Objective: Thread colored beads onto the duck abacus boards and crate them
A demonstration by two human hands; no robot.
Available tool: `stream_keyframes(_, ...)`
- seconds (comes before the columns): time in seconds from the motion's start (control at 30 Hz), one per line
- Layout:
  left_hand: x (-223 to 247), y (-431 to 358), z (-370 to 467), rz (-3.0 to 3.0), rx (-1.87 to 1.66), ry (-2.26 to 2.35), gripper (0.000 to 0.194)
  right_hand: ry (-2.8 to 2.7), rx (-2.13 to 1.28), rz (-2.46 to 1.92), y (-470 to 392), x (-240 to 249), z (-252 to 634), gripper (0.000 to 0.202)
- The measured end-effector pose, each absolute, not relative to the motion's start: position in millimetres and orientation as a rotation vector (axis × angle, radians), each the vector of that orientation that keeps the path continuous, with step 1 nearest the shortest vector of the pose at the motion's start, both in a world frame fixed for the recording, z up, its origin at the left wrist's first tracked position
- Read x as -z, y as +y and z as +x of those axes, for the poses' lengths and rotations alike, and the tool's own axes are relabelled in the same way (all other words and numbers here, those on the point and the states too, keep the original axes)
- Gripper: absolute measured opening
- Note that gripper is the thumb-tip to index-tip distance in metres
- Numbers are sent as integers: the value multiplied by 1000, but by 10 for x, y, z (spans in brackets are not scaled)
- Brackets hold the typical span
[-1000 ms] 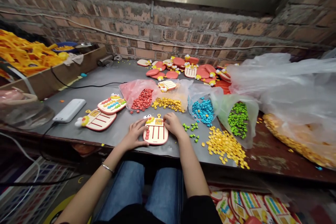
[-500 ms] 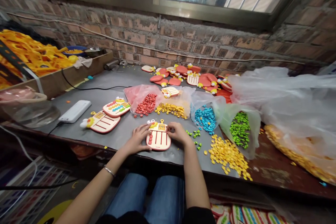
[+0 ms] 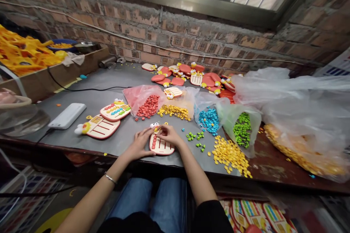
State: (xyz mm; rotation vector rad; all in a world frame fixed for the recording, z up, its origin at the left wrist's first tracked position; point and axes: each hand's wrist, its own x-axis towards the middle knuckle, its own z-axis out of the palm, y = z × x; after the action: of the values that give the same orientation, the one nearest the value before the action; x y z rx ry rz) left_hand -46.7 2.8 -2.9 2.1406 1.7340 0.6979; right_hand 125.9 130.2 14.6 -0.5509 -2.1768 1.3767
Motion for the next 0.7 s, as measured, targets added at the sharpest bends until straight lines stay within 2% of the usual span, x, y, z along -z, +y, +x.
stream_keyframes(0.07, 27, 30, -467, 2175, -675, 1731, 93, -2020, -1329, -648, 1463, -108, 1319, 23)
stream_keyframes(0.17, 10, 29, -464, 2209, -667, 1730, 81, -1951, -968, -910, 1784, -82, 1329, 13)
stream_keyframes(0.27, -24, 21, -458, 2212, -668, 1729, 77, -2176, -596, -1107, 2042, -105, 1220, 20)
stream_keyframes(0.37, -58, 12, -454, 2193, -658, 1733, 76, -2414, -395, -1186, 2153, -133, 1076, 19)
stream_keyframes(0.53, -58, 15, -462, 2190, -660, 1723, 78, -2401, -412, -1128, 2173, -97, 1079, 23)
stream_keyframes(0.7, -44, 29, -470, 2187, -633, 1720, 77, -2157, -669, -1030, 2047, -62, 1465, 17)
